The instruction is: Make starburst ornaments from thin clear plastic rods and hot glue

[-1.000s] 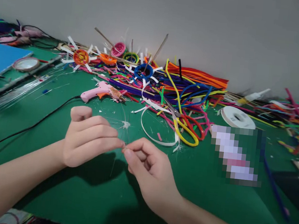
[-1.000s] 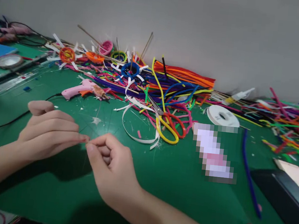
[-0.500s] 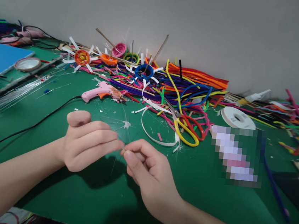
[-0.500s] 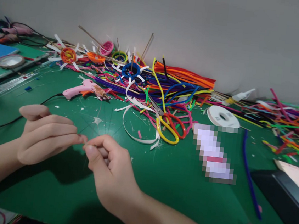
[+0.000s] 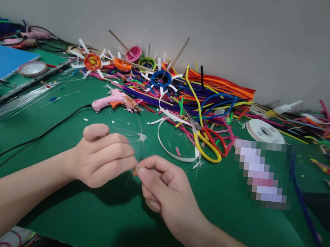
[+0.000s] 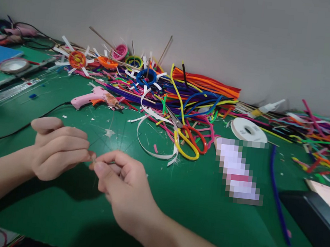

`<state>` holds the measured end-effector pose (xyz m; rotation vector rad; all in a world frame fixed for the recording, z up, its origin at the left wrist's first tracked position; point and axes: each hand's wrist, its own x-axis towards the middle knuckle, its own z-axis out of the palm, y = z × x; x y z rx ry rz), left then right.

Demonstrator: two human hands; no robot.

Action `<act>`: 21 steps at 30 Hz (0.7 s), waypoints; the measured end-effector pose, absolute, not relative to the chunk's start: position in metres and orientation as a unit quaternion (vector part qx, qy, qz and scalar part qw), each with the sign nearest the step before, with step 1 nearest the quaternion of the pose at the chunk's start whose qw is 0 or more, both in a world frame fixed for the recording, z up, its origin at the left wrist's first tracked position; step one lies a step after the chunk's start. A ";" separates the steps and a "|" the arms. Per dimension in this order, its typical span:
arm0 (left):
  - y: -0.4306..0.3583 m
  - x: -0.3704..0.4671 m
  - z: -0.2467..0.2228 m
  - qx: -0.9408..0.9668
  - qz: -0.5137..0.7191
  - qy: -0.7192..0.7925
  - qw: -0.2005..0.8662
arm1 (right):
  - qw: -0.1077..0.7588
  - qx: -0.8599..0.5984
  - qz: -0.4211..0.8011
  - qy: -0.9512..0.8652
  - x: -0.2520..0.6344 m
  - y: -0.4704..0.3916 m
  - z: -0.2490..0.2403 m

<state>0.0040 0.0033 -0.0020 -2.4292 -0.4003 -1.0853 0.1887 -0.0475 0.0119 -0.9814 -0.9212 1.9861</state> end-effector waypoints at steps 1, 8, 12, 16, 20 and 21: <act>0.003 0.004 -0.003 -0.878 -0.397 -0.145 0.225 | 0.358 -0.376 0.785 -0.337 0.189 -0.047 0.012; 0.004 0.002 -0.003 -0.862 -0.423 -0.118 0.253 | 0.302 -0.311 0.861 -0.266 0.191 -0.044 0.016; 0.005 0.000 -0.005 -0.848 -0.439 -0.089 0.285 | 0.278 -0.272 0.888 -0.244 0.191 -0.045 0.015; 0.003 0.000 -0.013 -0.818 -0.495 -0.103 0.276 | 0.268 -0.223 0.906 -0.238 0.190 -0.049 0.010; -0.003 0.004 -0.008 -0.820 -0.500 -0.144 0.238 | 0.275 -0.204 0.909 -0.239 0.189 -0.052 0.006; -0.005 0.006 -0.006 -0.825 -0.504 -0.165 0.197 | 0.280 -0.205 0.907 -0.239 0.189 -0.052 0.006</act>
